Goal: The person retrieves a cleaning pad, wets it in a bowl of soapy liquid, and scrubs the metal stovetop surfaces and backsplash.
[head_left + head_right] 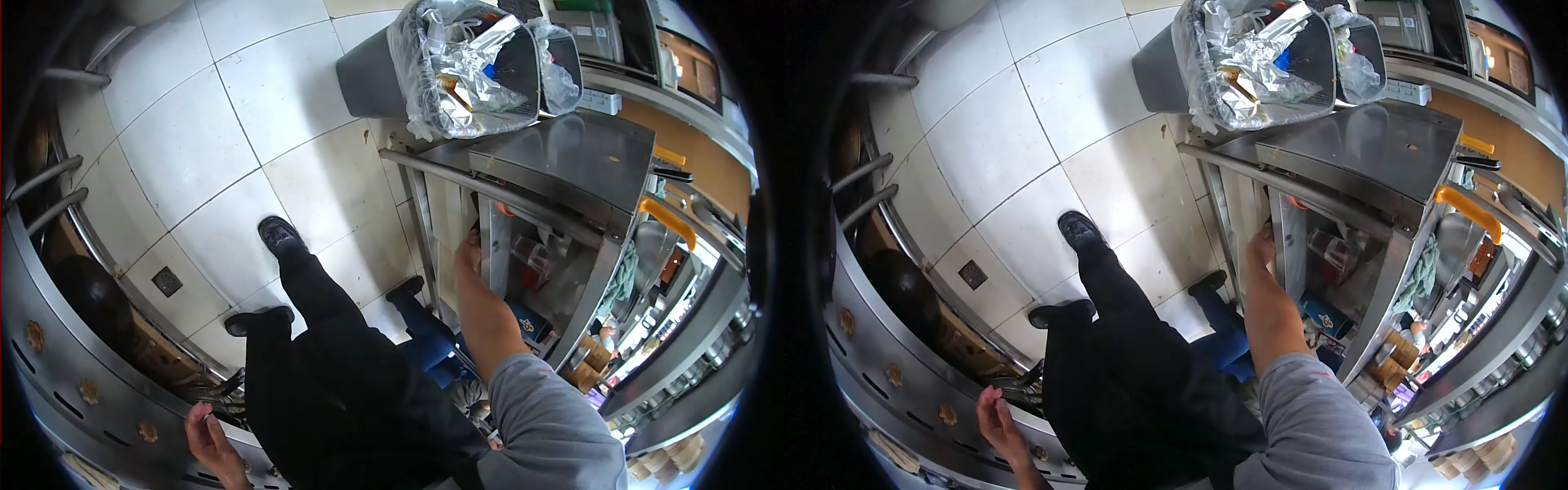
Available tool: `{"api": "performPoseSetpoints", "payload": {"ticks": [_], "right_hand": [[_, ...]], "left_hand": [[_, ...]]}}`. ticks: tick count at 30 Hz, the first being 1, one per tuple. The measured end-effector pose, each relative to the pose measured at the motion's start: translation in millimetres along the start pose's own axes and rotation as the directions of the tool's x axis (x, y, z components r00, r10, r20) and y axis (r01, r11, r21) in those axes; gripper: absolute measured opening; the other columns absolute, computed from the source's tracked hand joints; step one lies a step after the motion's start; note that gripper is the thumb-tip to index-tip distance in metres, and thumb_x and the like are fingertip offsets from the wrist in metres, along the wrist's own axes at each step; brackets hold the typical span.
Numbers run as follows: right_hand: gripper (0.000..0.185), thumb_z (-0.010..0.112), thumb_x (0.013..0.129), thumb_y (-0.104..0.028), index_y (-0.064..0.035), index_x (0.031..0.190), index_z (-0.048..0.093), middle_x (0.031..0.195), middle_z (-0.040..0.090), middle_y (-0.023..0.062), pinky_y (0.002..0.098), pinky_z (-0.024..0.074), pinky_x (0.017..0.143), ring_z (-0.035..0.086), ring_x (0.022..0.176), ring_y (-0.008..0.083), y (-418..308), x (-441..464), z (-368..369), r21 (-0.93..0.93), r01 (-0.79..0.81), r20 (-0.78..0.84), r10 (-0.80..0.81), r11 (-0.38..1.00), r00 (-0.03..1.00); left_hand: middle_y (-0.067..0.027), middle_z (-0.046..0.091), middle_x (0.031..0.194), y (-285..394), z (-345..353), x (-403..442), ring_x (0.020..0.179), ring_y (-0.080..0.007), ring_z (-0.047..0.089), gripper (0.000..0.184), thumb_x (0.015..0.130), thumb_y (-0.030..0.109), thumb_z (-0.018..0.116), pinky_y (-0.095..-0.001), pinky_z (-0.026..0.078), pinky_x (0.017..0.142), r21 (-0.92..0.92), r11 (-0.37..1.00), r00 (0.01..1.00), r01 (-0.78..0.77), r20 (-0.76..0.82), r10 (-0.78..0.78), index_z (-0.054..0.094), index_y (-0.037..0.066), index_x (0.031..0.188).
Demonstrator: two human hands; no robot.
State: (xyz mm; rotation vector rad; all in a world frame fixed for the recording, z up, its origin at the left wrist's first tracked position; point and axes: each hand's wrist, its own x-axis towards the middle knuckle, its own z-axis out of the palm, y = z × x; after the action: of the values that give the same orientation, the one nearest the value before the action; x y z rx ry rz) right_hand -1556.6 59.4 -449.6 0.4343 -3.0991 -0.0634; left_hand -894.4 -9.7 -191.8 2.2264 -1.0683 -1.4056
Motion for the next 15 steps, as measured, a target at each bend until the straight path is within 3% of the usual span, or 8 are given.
{"api": "performPoseSetpoints", "payload": {"ticks": [4, 6, 7, 10, 15], "right_hand": [[0.05, 0.04, 0.104, -0.049, -0.0153, 0.131, 0.065, 0.138, 0.062, 0.0148, 0.0469, 0.0511, 0.099, 0.062, 0.119, 0.0384, -11.6, 0.5, -11.1, -0.147, -0.131, 0.12, 0.149, 0.98, 0.981], [0.063, 0.039, 0.103, -0.054, -0.01, 0.147, 0.049, 0.149, 0.05, 0.0209, 0.0493, 0.0411, 0.111, 0.051, 0.132, 0.0426, -5.7, 5.9, -8.3, -0.119, -0.139, 0.155, 0.157, 0.983, 0.975], [0.063, 0.039, 0.103, -0.054, -0.01, 0.147, 0.049, 0.149, 0.05, 0.0209, 0.0493, 0.0411, 0.111, 0.051, 0.132, 0.0426, 2.4, 7.5, -4.2, -0.127, -0.14, 0.157, 0.16, 0.982, 0.975], [0.057, 0.042, 0.104, -0.044, -0.007, 0.146, 0.05, 0.144, 0.054, 0.0234, 0.0472, 0.0432, 0.109, 0.055, 0.127, 0.0418, 47.9, 26.7, 34.6, -0.271, 0.09, 0.06, -0.076, 0.958, 0.995], [0.046, 0.043, 0.1, -0.019, -0.0014, 0.142, 0.052, 0.13, 0.063, 0.0229, 0.0433, 0.0454, 0.107, 0.057, 0.125, 0.0366, 0.1, 2.9, 3.5, -0.278, -0.072, 0.093, 0.101, 0.958, 0.991]], "left_hand": [[-0.0109, 0.062, 0.117, 0.7, 7.1, 8.4, 0.112, -0.0202, 0.058, 0.027, 0.103, 0.007, 0.053, -0.0341, 0.041, 0.104, 0.021, 1.0, 1.0, 0.016, -0.009, -0.016, 0.058, -0.005, 0.126], [-0.0105, 0.062, 0.116, -1.5, 9.2, 11.0, 0.111, -0.0202, 0.058, 0.026, 0.103, 0.007, 0.053, -0.0338, 0.041, 0.104, 0.013, 1.0, 1.0, 0.002, -0.004, -0.001, 0.058, -0.005, 0.125], [-0.0105, 0.062, 0.116, -2.3, 9.9, 11.8, 0.111, -0.0201, 0.058, 0.026, 0.103, 0.007, 0.053, -0.0335, 0.041, 0.104, 0.008, 1.0, 1.0, 0.012, 0.001, -0.012, 0.058, -0.005, 0.125], [-0.0108, 0.062, 0.115, -8.8, 13.3, 11.9, 0.111, -0.0201, 0.058, 0.024, 0.102, 0.008, 0.054, -0.0341, 0.042, 0.104, -0.015, 0.999, 0.999, 0.04, -0.001, -0.04, 0.058, -0.004, 0.123], [-0.0105, 0.062, 0.115, -18.6, 16.2, 9.0, 0.109, -0.0198, 0.059, 0.022, 0.102, 0.009, 0.057, -0.0343, 0.043, 0.103, -0.061, 0.997, 0.999, 0.052, 0.004, -0.052, 0.059, -0.003, 0.12]]}}
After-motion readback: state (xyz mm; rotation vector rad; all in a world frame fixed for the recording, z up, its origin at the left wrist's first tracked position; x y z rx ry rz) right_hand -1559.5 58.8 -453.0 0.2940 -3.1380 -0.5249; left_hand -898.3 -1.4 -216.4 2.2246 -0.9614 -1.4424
